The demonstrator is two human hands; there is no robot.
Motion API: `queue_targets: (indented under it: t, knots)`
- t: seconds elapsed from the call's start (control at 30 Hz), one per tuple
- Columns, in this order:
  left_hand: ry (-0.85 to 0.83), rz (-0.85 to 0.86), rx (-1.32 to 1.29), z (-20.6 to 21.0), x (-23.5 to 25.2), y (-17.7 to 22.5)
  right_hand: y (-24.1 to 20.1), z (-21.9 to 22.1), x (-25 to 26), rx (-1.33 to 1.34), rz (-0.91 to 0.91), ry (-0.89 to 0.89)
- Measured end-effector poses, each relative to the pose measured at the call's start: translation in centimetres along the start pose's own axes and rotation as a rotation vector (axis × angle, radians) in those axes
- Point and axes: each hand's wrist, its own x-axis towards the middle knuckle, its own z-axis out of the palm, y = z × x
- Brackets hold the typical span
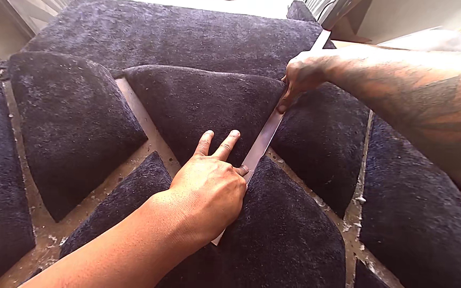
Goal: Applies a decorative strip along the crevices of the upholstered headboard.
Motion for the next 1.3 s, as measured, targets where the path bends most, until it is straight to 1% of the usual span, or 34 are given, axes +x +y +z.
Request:
queue_targets:
  t: [0.3,0.47,0.6,0.7,0.87,1.13,1.3]
  knots:
    - [0.002,-0.010,-0.037,0.2,0.4,-0.3,-0.5,-0.6,-0.2,-0.032,0.021,-0.013]
    - [0.037,-0.014,-0.034,0.2,0.5,-0.2,-0.4,-0.7,-0.1,-0.052,0.024,-0.002]
    - [0.114,0.017,0.003,0.9,0.4,-0.3,-1.0,-0.8,-0.2,-0.026,0.031,0.000]
    - [0.102,0.001,0.027,1.3,0.6,-0.3,-0.8,-1.1,-0.4,-0.073,0.052,-0.030]
    - [0.141,0.001,0.008,2.1,0.7,-0.4,-0.9,-1.3,-0.2,-0.094,0.030,-0.036]
    - [0.122,-0.010,-0.022,2.1,0.8,-0.3,-1.2,-1.7,-0.7,-0.084,0.027,-0.041]
    - [0.074,-0.027,-0.061,1.7,0.7,0.0,-1.4,-1.8,-0.1,-0.111,0.034,-0.072]
